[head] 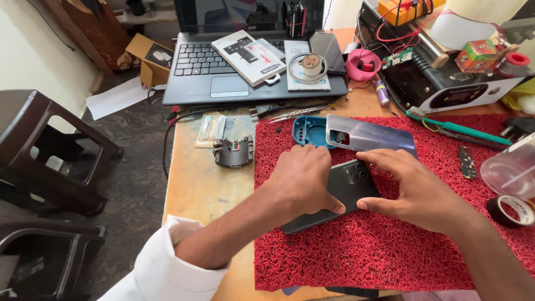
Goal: The person is repairing a smartphone by removing the back cover, inspecting the internal components, and reassembling the device. They use a prying tool to separate the back cover and handle the phone carefully throughout the process.
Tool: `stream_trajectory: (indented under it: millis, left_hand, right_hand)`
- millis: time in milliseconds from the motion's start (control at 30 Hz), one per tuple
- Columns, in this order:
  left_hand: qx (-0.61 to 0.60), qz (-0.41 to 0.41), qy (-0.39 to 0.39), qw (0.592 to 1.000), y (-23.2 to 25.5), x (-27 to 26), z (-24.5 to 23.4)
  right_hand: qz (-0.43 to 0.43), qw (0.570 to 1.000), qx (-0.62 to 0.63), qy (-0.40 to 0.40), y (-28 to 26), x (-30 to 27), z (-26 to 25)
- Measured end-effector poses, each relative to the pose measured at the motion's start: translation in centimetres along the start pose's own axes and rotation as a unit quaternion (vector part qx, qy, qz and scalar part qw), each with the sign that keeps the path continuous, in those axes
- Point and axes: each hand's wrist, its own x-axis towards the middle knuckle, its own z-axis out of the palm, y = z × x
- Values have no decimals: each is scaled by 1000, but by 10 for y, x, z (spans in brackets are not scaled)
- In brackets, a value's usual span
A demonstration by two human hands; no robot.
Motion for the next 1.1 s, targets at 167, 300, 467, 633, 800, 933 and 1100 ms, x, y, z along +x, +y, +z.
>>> stream_trajectory:
  millis: [167,300,467,633,800,933,1100]
  left_hand:
    - [37,74,132,988,14,-15,4]
    - [-47,113,127,984,16,-19,-8]
    - [-276,23,-30,961,22,-27,-26]
    - [-262,60,-16,963,27,-25,-29]
    - [-257,41,-28,965,28,-23,-26]
    - [-258,42,-33,965,28,-23,-25]
    - [-236,81,-55,967,24,-21,-26]
  right_hand:
    - [87,967,203,123,10,-13,15]
    - [12,927,341,159,25,-33,18]
    - [-61,876,452,157,29,-58,20]
    - [-37,856,498,134,36,-79,24]
    - [-51,859,487,147,30,-79,24]
    - [-80,875,453,150,26,-78,21]
    - [-58,899,405,155,31,-83,21]
